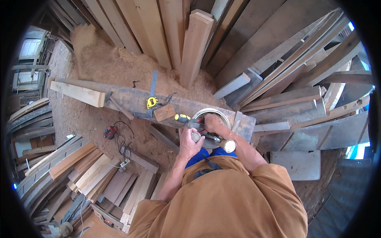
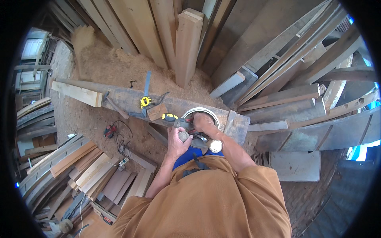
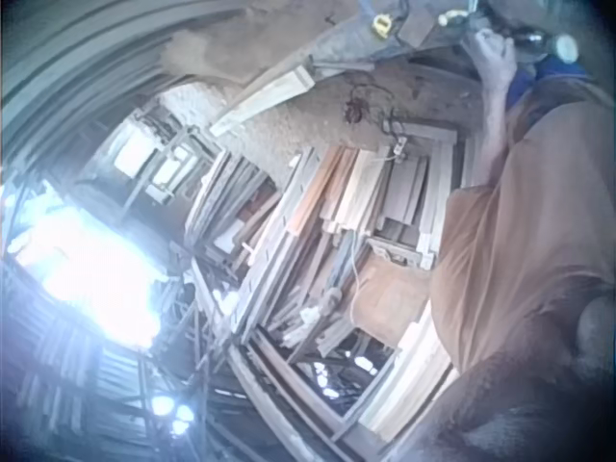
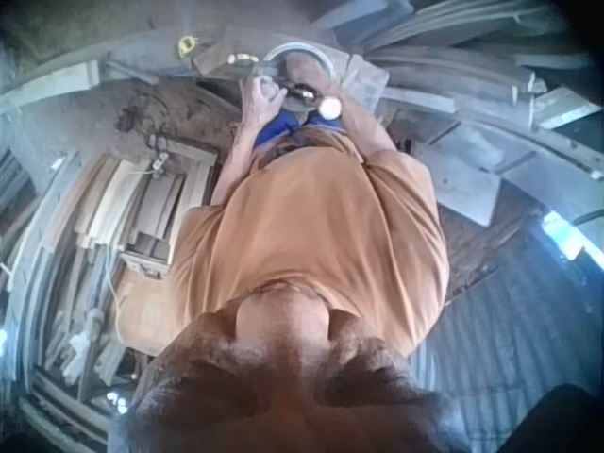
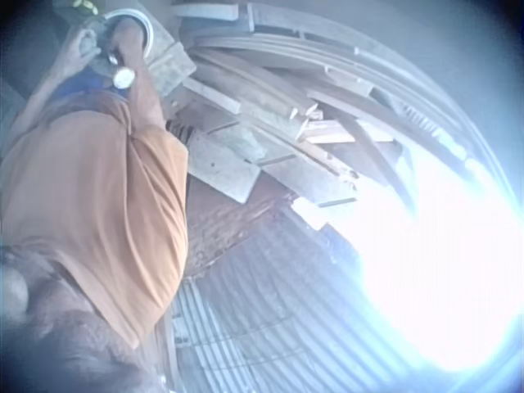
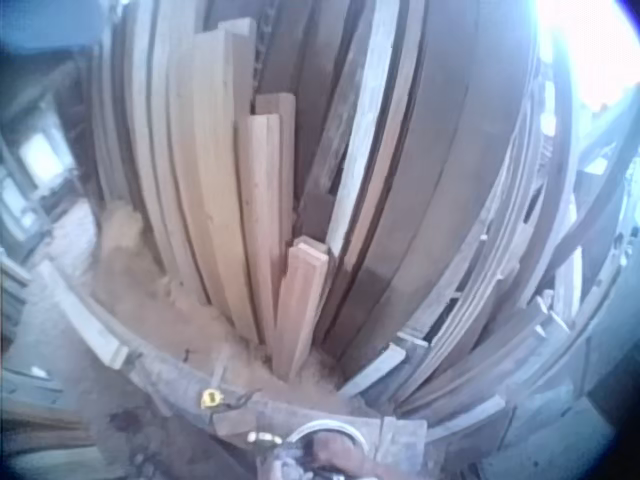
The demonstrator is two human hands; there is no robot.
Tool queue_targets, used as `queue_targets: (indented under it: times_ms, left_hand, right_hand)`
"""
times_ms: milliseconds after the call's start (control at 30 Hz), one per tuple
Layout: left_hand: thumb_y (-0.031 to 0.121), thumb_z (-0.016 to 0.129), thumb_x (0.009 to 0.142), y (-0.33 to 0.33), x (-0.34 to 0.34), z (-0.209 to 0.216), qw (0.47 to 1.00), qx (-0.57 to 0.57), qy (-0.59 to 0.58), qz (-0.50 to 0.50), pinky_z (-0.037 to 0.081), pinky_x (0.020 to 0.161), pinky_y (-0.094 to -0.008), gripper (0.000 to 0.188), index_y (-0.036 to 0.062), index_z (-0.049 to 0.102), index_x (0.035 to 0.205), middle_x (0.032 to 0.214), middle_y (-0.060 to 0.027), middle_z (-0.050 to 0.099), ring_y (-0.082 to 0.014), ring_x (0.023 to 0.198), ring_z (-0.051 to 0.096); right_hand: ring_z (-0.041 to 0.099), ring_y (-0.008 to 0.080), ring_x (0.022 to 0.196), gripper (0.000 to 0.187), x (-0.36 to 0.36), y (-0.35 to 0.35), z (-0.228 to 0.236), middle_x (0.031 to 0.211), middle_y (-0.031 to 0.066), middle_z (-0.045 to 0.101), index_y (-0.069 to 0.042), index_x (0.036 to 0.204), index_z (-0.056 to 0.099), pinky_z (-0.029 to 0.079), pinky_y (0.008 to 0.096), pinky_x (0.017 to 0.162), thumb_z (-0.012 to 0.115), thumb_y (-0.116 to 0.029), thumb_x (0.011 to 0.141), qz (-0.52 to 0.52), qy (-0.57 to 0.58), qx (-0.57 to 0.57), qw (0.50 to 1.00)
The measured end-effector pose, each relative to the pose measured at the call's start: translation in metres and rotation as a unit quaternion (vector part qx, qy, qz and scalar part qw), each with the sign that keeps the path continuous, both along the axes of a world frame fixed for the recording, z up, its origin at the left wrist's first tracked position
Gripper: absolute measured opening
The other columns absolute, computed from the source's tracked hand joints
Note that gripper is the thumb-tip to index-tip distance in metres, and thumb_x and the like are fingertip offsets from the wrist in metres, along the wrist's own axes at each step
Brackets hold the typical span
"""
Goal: The person works on an electric planer with a screwdriver, organizes various hand tools in a container, and then picks up wooden blocks and carries them across the workshop.
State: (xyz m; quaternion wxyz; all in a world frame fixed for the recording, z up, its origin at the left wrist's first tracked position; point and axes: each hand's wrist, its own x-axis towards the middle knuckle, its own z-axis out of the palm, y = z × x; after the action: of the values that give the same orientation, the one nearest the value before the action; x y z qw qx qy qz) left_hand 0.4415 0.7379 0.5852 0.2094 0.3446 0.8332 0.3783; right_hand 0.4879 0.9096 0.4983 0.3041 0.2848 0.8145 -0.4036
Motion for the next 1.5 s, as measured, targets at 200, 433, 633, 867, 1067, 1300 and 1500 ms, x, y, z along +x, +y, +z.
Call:
queue_targets:
  times_ms: [200,433,633,867,1067,1300,1500]
  left_hand:
    - [0.015,0.082,0.073,-0.001,0.003,0.003,1.0,0.0,-0.004,-0.013,0.043,0.09,-0.047,0.044,0.0028,0.054,0.104,0.102,-0.0169,0.056,-0.0353,0.102,0.05]
    - [0.014,0.082,0.073,-0.002,0.002,0.001,0.999,0.013,0.026,-0.038,0.043,0.091,-0.0483,0.044,0.0032,0.054,0.105,0.103,-0.0159,0.057,-0.0366,0.102,0.05]
    - [0.014,0.082,0.072,-0.001,0.004,0.003,0.998,0.024,0.036,-0.049,0.038,0.092,-0.0504,0.048,0.0058,0.052,0.108,0.103,-0.0158,0.057,-0.0377,0.099,0.052]
    - [0.012,0.084,0.07,-0.005,0.006,0.001,0.998,0.011,0.041,-0.043,0.041,0.092,-0.0499,0.047,0.0054,0.054,0.106,0.105,-0.0169,0.058,-0.038,0.103,0.05]
    - [0.012,0.084,0.069,-0.003,0.006,0.003,0.998,0.025,0.045,-0.042,0.039,0.092,-0.0522,0.05,0.0078,0.053,0.108,0.106,-0.0156,0.055,-0.0397,0.103,0.05]
    - [0.017,0.088,0.067,-0.01,0.006,0.004,0.998,-0.006,0.037,-0.058,0.038,0.104,-0.0523,0.068,0.0068,0.05,0.123,0.133,-0.0249,0.048,-0.0443,0.123,0.043]
    - [0.031,0.091,0.065,-0.013,0.041,0.022,0.986,-0.055,0.13,-0.084,0.024,0.11,-0.063,0.106,0.0092,0.031,0.149,0.158,-0.0373,0.014,-0.0517,0.137,0.026]
  right_hand:
    - [0.067,0.0387,0.102,0.023,0.021,0.011,0.044,0.106,0.0193,0.072,-0.013,0.114,0.07,0.052,0.0479,0.087,0.06,-0.018,0.094,-0.044,0.128,-0.018,0.991]
    - [0.068,0.0384,0.103,0.026,0.021,0.01,0.049,0.101,0.0183,0.073,-0.013,0.114,0.069,0.053,0.0479,0.087,0.064,-0.022,0.09,-0.037,0.117,0.014,0.992]
    - [0.069,0.0367,0.106,0.036,0.014,0.004,0.069,0.11,0.0227,0.071,-0.006,0.122,0.065,0.054,0.0474,0.09,0.064,-0.01,0.086,0.047,0.045,0.062,0.996]
    - [0.072,0.0351,0.103,0.026,-0.004,-0.002,0.08,0.108,0.0195,0.073,-0.005,0.108,0.075,0.057,0.0436,0.088,0.069,-0.011,0.083,0.171,0.085,0.13,0.973]
    - [0.071,0.0344,0.104,0.029,-0.008,0.001,0.044,0.108,0.0192,0.073,-0.005,0.109,0.077,0.058,0.043,0.088,0.073,-0.013,0.081,0.145,-0.063,0.08,0.984]
    - [0.067,0.0403,0.099,0.038,0.036,0.011,0.062,0.107,0.0209,0.071,-0.006,0.12,0.07,0.055,0.0453,0.087,0.066,-0.011,0.083,0.033,0.384,0.077,0.92]
    - [0.069,0.033,0.088,0.021,0.045,0.03,0.119,0.094,0.0189,0.071,-0.001,0.107,0.071,0.055,0.0396,0.081,0.065,-0.004,0.087,-0.161,0.445,0.033,0.88]
